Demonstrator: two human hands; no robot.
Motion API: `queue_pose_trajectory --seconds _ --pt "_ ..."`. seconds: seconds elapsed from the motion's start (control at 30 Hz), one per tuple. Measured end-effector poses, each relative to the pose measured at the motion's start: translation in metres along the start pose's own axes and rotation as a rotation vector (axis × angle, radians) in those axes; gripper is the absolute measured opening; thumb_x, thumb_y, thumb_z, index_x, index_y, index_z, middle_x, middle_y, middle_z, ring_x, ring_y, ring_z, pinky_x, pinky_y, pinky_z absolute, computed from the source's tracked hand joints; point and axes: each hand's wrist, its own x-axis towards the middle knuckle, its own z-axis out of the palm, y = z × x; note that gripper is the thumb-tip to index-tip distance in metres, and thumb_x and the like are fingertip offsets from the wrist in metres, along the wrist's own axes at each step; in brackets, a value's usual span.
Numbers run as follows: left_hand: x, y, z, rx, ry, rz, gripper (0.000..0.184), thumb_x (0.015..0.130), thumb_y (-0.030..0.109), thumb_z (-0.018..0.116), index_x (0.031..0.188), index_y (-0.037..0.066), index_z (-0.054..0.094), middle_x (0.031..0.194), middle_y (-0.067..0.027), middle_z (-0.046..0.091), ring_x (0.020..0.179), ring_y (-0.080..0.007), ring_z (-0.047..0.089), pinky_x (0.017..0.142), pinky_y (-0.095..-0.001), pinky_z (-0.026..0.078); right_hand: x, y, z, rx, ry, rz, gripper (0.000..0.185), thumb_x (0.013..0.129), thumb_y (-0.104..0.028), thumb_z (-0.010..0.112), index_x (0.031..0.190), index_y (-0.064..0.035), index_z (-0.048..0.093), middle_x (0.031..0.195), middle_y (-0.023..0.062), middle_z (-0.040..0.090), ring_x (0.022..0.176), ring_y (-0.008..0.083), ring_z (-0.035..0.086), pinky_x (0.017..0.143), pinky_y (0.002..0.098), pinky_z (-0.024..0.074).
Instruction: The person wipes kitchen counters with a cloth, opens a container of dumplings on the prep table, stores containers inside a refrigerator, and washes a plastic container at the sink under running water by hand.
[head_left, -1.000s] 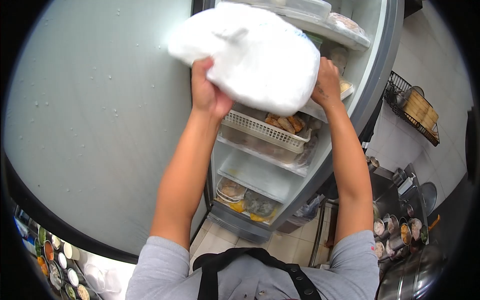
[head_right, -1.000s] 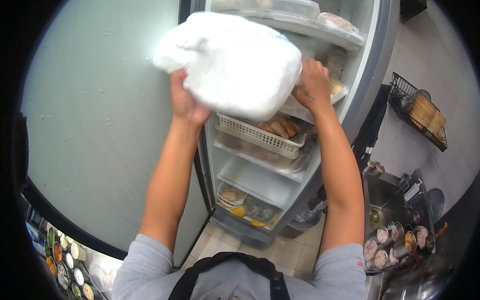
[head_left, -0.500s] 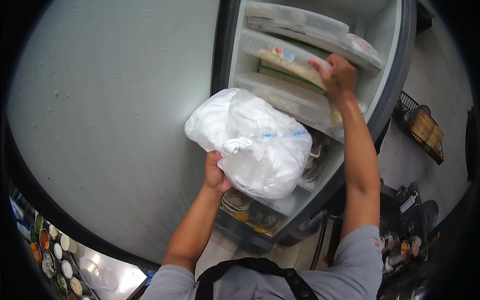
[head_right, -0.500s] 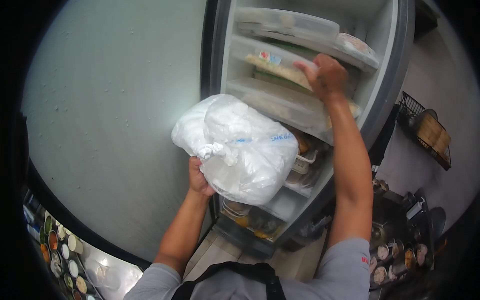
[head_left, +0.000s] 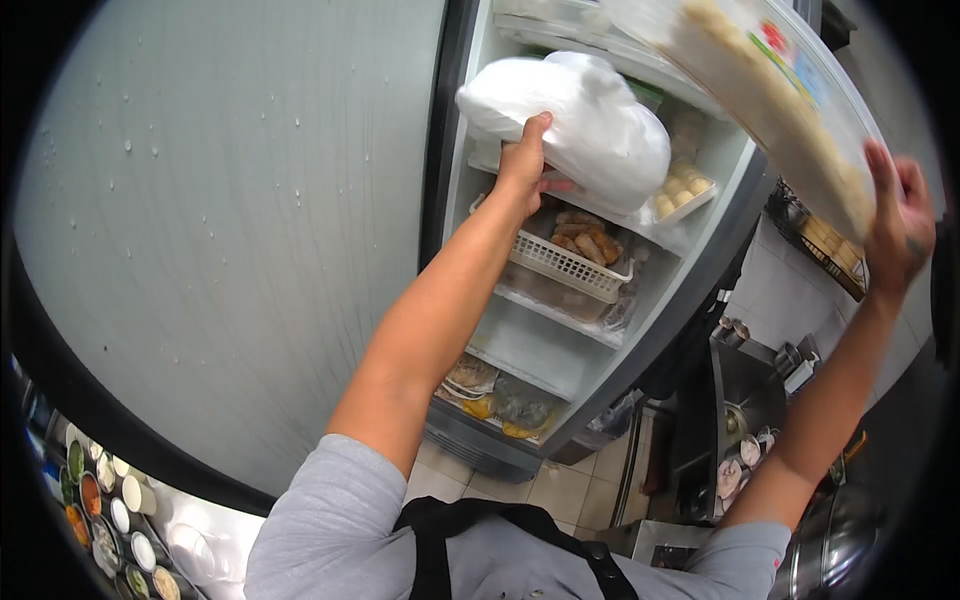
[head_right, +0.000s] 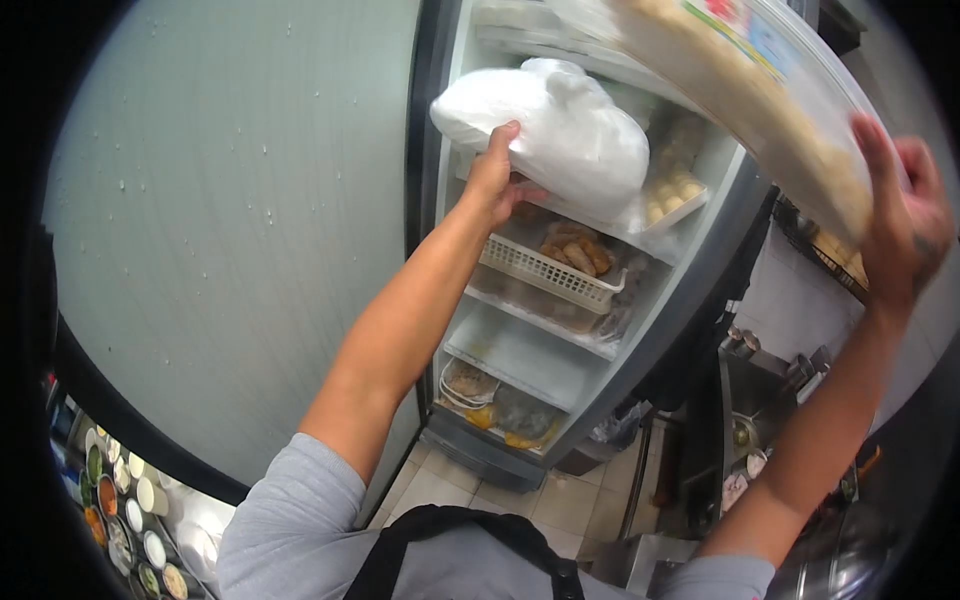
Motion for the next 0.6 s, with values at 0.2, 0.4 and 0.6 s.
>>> queue_pose_trajectory --seconds 0.2,0.4,0.6 --pt "0.034 -0.018 0.008 0.193 0.441 0.039 0.104 0.075 0.047 0.078 0.142 0.004 0.011 0.132 -0.0225 0.042 0.114 -0.0375 0.052 0.055 -0.0387 0.060 -0.069 0.047 -0.117 -0.037 0.006 0.022 0.020 0.094 -0.017 0.064 0.084 -0.0010 0.057 0.082 -0.0005 0.051 0.075 0.0082 0.047 0.075 0.0205 0.0388" --pt "0.059 -0.026 0.004 0.665 0.669 0.096 0.107 0.070 0.047 0.082 0.141 0.004 0.014 0.135 -0.0255 0.041 0.119 -0.0386 0.051 0.092 -0.0512 0.051 -0.144 -0.056 -0.149 -0.087 -0.245 0.049 0.056 0.076 -0.043 0.077 0.067 -0.0027 0.039 0.068 0.0016 0.030 0.061 0.0158 0.033 0.055 0.0289 0.0231" --pt "0.014 -0.028 -0.013 0.195 0.667 0.212 0.094 0.080 0.043 0.075 0.143 0.002 0.019 0.130 -0.0214 0.047 0.116 -0.0319 0.053 0.095 -0.0445 0.046 -0.252 -0.087 -0.172 -0.067 -0.516 -0.011 0.061 0.058 -0.047 0.085 0.065 -0.0045 0.041 0.063 0.0072 0.038 0.056 0.0243 0.038 0.051 0.0353 0.0276"
